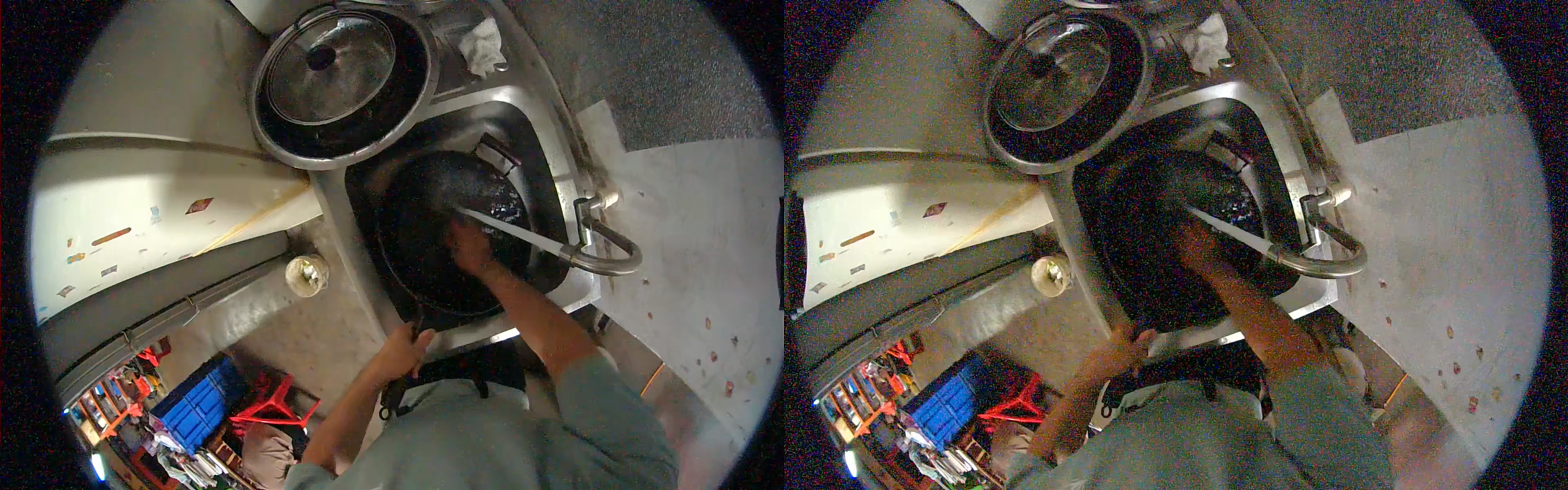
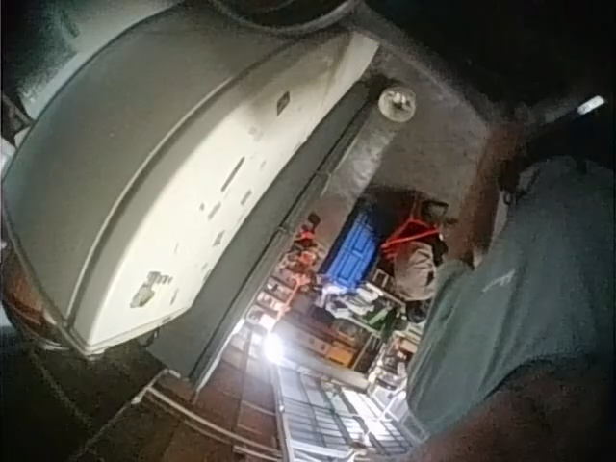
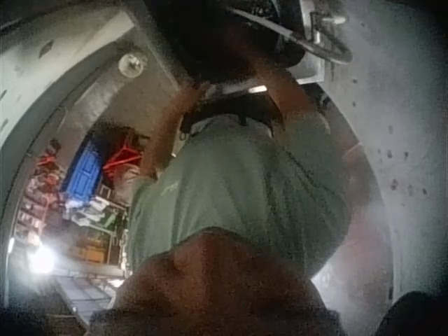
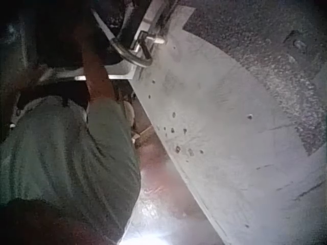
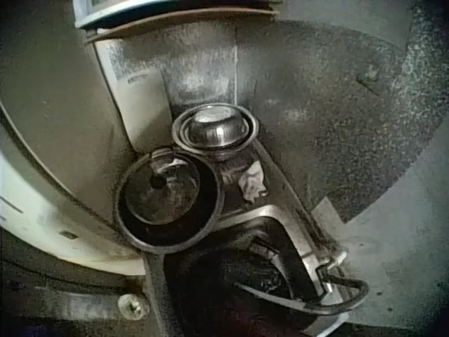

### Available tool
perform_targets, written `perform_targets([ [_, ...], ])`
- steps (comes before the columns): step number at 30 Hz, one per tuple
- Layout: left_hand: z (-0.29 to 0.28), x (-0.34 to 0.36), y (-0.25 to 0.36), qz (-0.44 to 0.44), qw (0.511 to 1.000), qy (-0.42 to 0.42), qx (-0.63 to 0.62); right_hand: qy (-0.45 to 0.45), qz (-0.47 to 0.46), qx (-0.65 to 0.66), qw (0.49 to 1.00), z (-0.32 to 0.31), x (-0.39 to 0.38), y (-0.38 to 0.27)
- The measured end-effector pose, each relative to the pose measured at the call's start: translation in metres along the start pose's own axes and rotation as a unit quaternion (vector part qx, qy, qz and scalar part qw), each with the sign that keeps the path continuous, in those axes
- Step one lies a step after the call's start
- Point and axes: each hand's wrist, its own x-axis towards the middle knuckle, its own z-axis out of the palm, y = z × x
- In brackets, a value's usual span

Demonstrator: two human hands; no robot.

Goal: Stir frying ingredients in a pan and washing a wok in a kitchen sink.

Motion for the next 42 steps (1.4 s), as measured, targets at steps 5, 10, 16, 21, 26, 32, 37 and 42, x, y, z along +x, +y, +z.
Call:
perform_targets([
  [5,0.004,0.010,-0.018,0.016,0.998,-0.011,-0.055,0.093,-0.056,-0.057,0.992,0.032,0.003,-0.007],
  [10,0.000,0.014,-0.025,0.032,0.999,-0.023,-0.035,-0.068,0.035,0.039,0.996,-0.004,-0.015,-0.008],
  [16,0.000,0.010,-0.008,-0.017,0.999,-0.024,-0.017,0.178,-0.105,-0.110,0.972,0.065,0.004,0.020],
  [21,-0.002,0.007,-0.014,-0.003,1.000,-0.003,-0.004,-0.031,-0.080,-0.067,0.994,0.032,-0.037,0.028],
  [26,-0.001,0.009,-0.006,0.023,1.000,-0.018,-0.011,0.056,0.039,-0.042,0.997,0.030,0.027,0.060],
  [32,-0.005,0.011,-0.019,-0.001,0.999,-0.015,-0.034,-0.014,-0.102,-0.114,0.988,-0.003,-0.036,-0.051],
  [37,0.000,0.022,-0.028,0.024,0.999,-0.034,-0.033,0.007,0.070,-0.035,0.997,0.022,0.022,0.070],
  [42,-0.004,0.015,-0.018,0.004,0.999,-0.028,-0.041,0.174,-0.034,0.078,0.981,0.073,0.016,0.011],
])
